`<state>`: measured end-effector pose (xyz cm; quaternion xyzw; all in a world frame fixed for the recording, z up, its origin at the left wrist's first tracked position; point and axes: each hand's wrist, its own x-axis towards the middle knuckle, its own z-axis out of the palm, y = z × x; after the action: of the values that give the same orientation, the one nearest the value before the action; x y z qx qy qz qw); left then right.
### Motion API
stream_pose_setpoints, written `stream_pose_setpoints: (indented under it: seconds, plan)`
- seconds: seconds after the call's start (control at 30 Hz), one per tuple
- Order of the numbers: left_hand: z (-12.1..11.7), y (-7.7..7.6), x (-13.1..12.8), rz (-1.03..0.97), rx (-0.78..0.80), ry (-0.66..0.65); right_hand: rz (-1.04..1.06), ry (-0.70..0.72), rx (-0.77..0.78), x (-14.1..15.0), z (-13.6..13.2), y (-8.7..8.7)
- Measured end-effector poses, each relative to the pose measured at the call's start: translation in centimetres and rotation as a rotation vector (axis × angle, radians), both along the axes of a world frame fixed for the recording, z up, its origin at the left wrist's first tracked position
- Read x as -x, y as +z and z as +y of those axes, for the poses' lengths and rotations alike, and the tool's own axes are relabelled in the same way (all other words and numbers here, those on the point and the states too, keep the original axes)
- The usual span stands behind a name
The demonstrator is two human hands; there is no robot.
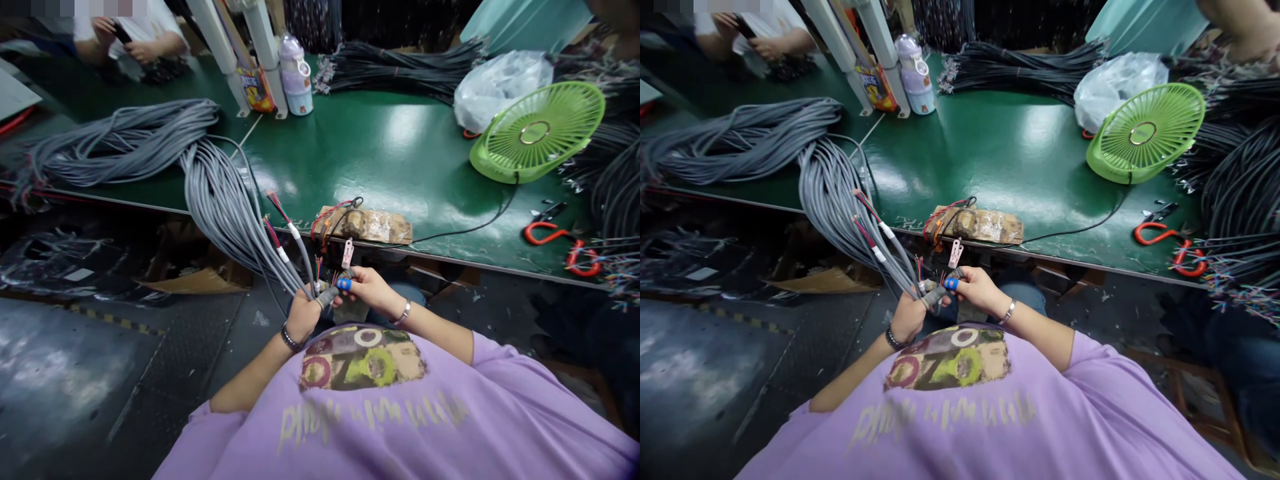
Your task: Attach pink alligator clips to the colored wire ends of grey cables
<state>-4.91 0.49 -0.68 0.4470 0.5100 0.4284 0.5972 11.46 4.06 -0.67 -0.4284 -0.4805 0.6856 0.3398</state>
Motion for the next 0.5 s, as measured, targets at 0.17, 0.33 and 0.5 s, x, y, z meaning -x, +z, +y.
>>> stream_pose_setpoints:
  seconds: [0.17,0.33,0.5]
  plan:
    - [0.0,-0.5,-0.3,0.02,-0.048,0.073,0.029,-0.059,0.023,-0.3,-0.7,-0.5]
    - [0.1,-0.2,-0.5,0.027,-0.079,0.073,0.017,-0.066,-0.013,-0.5,-0.9,0.0]
    - [0.0,0.4,-0.5,0.031,-0.083,0.006,0.037,-0.051,-0.04,0.0,-0.6,0.9]
